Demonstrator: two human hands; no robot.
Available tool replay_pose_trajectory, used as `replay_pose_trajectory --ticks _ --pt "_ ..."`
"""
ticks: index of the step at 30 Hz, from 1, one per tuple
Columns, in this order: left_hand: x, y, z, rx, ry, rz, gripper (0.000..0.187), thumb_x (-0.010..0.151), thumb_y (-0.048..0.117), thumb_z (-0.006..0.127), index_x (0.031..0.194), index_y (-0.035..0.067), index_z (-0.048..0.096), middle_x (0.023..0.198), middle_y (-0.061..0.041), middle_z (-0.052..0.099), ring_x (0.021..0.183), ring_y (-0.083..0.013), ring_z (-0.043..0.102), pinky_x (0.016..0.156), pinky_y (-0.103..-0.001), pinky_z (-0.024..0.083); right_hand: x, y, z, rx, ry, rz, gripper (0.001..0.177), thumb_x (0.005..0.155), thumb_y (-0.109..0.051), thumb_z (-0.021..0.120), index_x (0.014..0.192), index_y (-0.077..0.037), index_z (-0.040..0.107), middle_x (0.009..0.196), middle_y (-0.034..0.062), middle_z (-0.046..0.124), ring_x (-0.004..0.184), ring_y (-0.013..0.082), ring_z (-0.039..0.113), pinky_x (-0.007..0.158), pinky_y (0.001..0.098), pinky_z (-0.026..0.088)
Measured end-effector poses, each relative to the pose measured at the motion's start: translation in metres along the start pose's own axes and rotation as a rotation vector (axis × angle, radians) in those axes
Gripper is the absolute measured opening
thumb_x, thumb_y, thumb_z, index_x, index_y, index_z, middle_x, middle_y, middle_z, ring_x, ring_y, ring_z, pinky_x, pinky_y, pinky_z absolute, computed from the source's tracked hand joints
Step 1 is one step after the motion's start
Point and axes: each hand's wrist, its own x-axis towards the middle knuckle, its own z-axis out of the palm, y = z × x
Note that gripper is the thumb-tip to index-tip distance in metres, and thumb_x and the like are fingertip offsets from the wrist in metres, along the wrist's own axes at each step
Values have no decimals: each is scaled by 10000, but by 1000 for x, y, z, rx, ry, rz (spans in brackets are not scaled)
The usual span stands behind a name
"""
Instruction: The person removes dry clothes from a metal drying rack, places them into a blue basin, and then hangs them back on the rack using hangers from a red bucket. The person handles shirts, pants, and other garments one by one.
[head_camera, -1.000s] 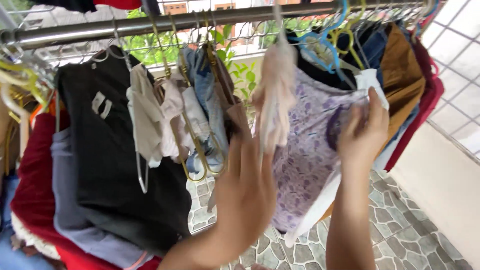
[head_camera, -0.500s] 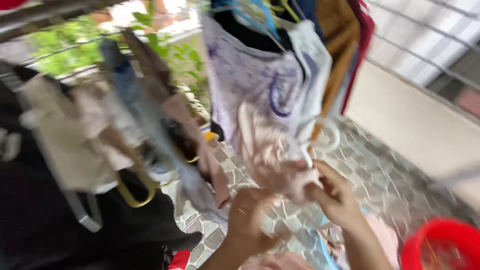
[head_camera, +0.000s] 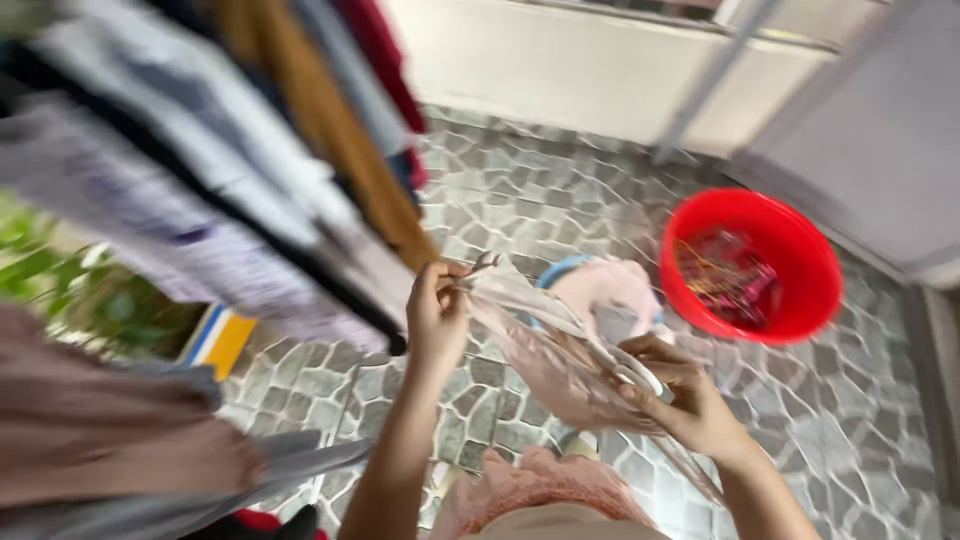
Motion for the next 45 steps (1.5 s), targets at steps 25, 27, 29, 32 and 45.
replay_pose_trajectory --ticks 25,27,29,32,45 --pt "-45 -27 429 69 -1138 196 295 827 163 688 1112 168 766 768 -98 672 671 -229 664 831 -374 593 -120 195 -220 185 1265 50 157 1036 -113 632 1056 -27 762 1015 71 622 1020 149 540 967 306 418" --pt "-50 -20 438 -204 -1369 42 282 782 52 736 1003 -120 698 888 -371 709 871 -571 681 846 -634 549 -119 220 -239 134 1361 17 170 1020 -116 623 1062 -13 751 1041 92 540 1043 163 464 996 335 362" --pt "-57 -24 452 -88 -1558 12 284 815 113 704 1039 -61 710 915 -315 724 920 -535 689 875 -595 553 -126 217 -263 298 1491 71 146 1040 -161 621 1071 -47 707 968 111 599 793 171 530 792 305 459" --pt "-45 -8 476 54 -1774 -34 289 881 176 647 1102 -2 704 966 -271 733 985 -513 686 895 -568 552 -127 214 -297 445 1665 150 135 1059 -242 636 1067 -108 653 954 103 665 700 199 662 745 306 583" --pt "-34 -196 575 483 -1674 -244 490 937 336 523 1186 -51 691 1150 -326 718 1117 -535 668 983 -642 529 -140 274 -413 649 1849 283 85 1043 -249 710 1084 -175 720 966 10 735 898 125 760 851 192 650"
